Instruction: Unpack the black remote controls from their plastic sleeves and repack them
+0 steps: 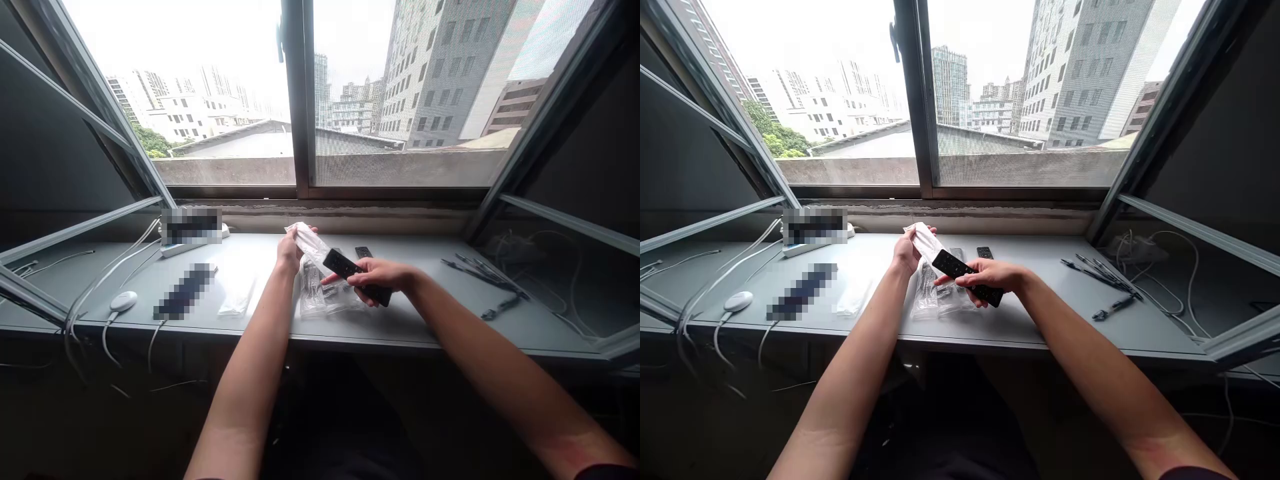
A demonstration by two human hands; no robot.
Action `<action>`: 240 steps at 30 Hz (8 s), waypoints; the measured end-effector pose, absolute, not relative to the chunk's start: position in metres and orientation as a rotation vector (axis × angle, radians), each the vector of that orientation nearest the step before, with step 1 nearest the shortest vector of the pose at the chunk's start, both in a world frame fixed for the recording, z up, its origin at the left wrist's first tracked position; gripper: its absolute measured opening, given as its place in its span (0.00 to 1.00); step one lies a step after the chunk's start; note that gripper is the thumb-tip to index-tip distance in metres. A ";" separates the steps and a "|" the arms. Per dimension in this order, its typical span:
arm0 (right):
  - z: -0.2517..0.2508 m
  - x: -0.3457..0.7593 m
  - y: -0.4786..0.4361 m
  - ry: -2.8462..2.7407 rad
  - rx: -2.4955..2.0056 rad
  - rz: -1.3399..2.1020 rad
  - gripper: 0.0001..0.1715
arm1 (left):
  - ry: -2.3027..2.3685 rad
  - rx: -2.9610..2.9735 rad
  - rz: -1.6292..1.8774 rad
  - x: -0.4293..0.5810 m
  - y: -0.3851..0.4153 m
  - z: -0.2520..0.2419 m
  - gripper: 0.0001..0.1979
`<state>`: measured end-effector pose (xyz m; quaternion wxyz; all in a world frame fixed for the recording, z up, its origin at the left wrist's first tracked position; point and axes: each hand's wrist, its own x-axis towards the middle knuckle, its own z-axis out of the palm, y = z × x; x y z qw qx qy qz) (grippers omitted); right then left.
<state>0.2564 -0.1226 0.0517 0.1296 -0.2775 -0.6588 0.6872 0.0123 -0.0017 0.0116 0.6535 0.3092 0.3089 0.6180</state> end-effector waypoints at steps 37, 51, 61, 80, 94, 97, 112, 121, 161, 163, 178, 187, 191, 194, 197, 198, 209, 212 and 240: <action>0.041 0.248 -0.115 -1.470 -0.870 1.577 0.27 | 0.408 0.841 1.098 0.023 -0.038 0.026 0.25; 0.035 0.247 -0.116 -1.636 -0.751 1.778 0.39 | 0.383 1.116 0.842 0.018 -0.041 0.020 0.28; 0.039 0.244 -0.117 -1.494 -0.813 1.673 0.39 | 0.502 0.910 1.013 0.019 -0.024 0.020 0.25; 0.035 0.245 -0.113 -1.424 -0.811 1.646 0.24 | 1.531 1.527 1.358 -0.091 -0.012 0.032 0.19; 0.033 0.244 -0.112 -1.427 -0.836 1.686 0.28 | 2.247 1.690 0.717 -0.119 -0.045 0.028 0.25; 0.034 0.243 -0.113 -1.375 -0.853 1.726 0.29 | 2.163 1.550 0.821 -0.113 -0.045 0.027 0.22; 0.032 0.231 -0.108 -1.135 -0.694 1.813 0.37 | 0.960 1.808 0.805 0.000 -0.049 0.063 0.30; 0.026 0.231 -0.098 -0.923 -0.715 1.801 0.32 | 0.621 1.459 1.213 0.057 -0.024 0.029 0.25; 0.022 0.232 -0.099 -1.065 -0.739 1.540 0.20 | 1.359 1.764 1.528 0.008 -0.009 -0.006 0.14; 0.021 0.231 -0.099 -1.087 -0.726 1.502 0.15 | 1.368 1.770 1.531 0.007 -0.010 -0.006 0.14; 0.018 0.222 -0.112 -1.363 -0.577 1.571 0.31 | 1.348 1.809 1.528 0.010 -0.009 -0.008 0.14; 0.023 0.220 -0.117 -1.430 -0.545 1.585 0.34 | 1.312 1.750 1.531 0.011 -0.008 -0.009 0.17; 0.025 0.220 -0.118 -1.442 -0.541 1.583 0.35 | 1.312 1.765 1.521 0.011 -0.009 -0.008 0.16; 0.025 0.220 -0.120 -1.441 -0.547 1.589 0.34 | 1.312 1.773 1.518 0.012 -0.010 -0.007 0.17; 0.024 0.218 -0.119 -1.399 -0.573 1.572 0.32 | 1.305 1.765 1.517 0.011 -0.011 -0.006 0.17; 0.024 0.217 -0.119 -1.374 -0.585 1.558 0.30 | 1.302 1.757 1.516 0.011 -0.011 -0.007 0.17; 0.024 0.226 -0.111 -1.230 -0.692 1.524 0.27 | 1.304 1.762 1.487 0.010 -0.011 -0.007 0.17; 0.031 0.230 -0.114 -1.218 -0.587 1.723 0.28 | 1.308 1.767 1.480 0.010 -0.013 -0.005 0.16; 0.041 0.220 -0.127 -1.002 -0.563 1.941 0.23 | 1.354 1.838 1.469 0.010 -0.008 -0.011 0.17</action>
